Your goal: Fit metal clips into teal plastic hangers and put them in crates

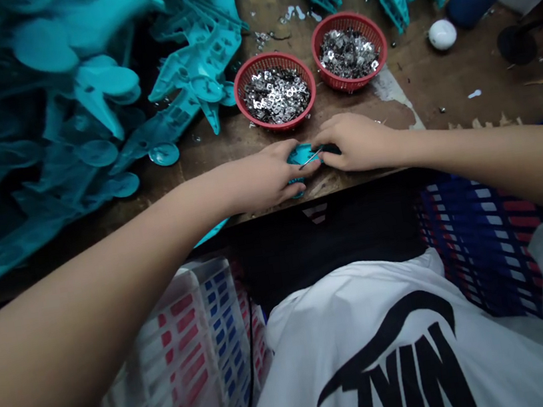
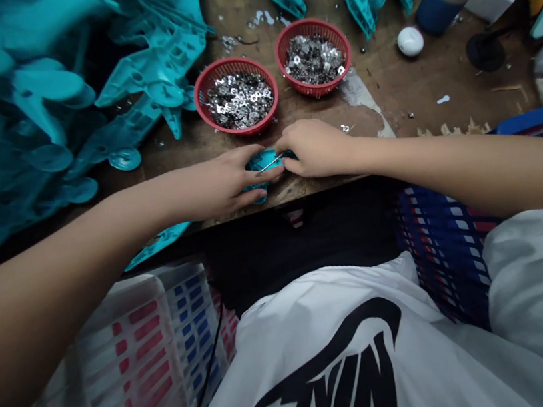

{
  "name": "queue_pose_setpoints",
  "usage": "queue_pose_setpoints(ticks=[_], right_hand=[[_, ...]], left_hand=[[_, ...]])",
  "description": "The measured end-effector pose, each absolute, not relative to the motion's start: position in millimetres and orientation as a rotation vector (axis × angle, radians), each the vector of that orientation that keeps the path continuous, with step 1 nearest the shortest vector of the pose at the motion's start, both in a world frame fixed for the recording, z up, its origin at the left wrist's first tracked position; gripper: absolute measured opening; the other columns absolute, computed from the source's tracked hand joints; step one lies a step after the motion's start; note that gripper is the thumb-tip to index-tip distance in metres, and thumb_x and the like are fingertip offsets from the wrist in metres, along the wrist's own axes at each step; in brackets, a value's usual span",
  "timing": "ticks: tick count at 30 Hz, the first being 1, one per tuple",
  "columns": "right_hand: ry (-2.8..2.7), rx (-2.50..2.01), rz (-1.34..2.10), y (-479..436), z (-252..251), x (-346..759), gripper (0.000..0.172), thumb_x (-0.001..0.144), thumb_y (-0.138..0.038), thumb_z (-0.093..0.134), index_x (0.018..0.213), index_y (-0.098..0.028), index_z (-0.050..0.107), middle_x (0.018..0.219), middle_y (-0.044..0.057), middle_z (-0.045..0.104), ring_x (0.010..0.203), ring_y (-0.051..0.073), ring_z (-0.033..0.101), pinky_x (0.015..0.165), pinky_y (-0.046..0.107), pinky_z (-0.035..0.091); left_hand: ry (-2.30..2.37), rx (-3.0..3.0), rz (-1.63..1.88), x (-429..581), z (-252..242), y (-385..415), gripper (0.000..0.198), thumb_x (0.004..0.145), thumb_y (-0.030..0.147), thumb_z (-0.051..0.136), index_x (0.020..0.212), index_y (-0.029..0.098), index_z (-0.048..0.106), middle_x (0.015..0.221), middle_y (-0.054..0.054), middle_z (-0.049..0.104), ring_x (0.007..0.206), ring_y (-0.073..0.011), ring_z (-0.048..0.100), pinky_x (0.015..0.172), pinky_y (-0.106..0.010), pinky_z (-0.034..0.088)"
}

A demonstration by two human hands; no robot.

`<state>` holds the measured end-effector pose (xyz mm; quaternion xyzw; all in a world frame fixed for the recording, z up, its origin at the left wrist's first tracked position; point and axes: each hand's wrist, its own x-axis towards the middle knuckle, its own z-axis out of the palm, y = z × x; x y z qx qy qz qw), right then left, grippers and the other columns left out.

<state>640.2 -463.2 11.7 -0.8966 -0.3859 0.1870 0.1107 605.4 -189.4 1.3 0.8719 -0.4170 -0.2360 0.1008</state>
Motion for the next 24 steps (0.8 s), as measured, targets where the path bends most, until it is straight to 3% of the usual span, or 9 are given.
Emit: queue_pose_setpoints(ticks=[4, 10, 16, 20, 24], right_hand=[[-0.946, -2.607, 0.533, -460, 8, 637, 0.046, 0.113, -0.025, 0.074, 0.150, -0.013, 0.097, 0.138, 0.019, 0.096, 0.125, 0.038, 0.086, 0.110, 0.043, 0.059], [-0.888, -2.748, 0.642, -449, 28, 627, 0.040, 0.111, -0.022, 0.079, 0.145, -0.018, 0.100, 0.140, 0.019, 0.097, 0.132, 0.039, 0.090, 0.107, 0.041, 0.061], [-0.863, -2.982, 0.821, -438, 54, 620, 0.039, 0.118, -0.024, 0.071, 0.142, -0.021, 0.101, 0.135, 0.023, 0.096, 0.129, 0.046, 0.092, 0.093, 0.045, 0.062], [-0.895, -3.000, 0.833, -437, 55, 621, 0.040, 0.121, -0.026, 0.068, 0.146, -0.016, 0.098, 0.136, 0.025, 0.095, 0.132, 0.046, 0.092, 0.089, 0.043, 0.061], [-0.934, -2.940, 0.743, -442, 52, 630, 0.037, 0.121, -0.025, 0.071, 0.148, -0.017, 0.094, 0.136, 0.022, 0.096, 0.131, 0.044, 0.091, 0.091, 0.042, 0.059]], left_hand=[[-1.259, 2.622, -0.705, 599, 9, -195, 0.065, 0.128, 0.033, 0.060, 0.193, 0.031, 0.061, 0.200, -0.024, 0.052, 0.182, -0.0435, 0.061, 0.151, -0.059, 0.053], [-1.250, 2.778, -0.656, 575, 22, -215, 0.059, 0.128, 0.034, 0.064, 0.187, 0.032, 0.068, 0.203, -0.030, 0.050, 0.186, -0.0520, 0.058, 0.150, -0.075, 0.050], [-1.313, 2.678, -0.845, 570, 30, -216, 0.059, 0.123, 0.019, 0.072, 0.176, 0.045, 0.081, 0.210, -0.023, 0.042, 0.193, -0.0526, 0.045, 0.153, -0.075, 0.049], [-1.265, 2.699, -0.919, 568, 31, -213, 0.074, 0.114, 0.012, 0.084, 0.181, 0.043, 0.078, 0.212, -0.026, 0.030, 0.196, -0.0572, 0.032, 0.153, -0.078, 0.047], [-1.277, 2.672, -0.909, 566, 32, -212, 0.090, 0.107, -0.003, 0.078, 0.183, 0.045, 0.074, 0.214, -0.020, 0.033, 0.196, -0.0527, 0.038, 0.148, -0.067, 0.059]])
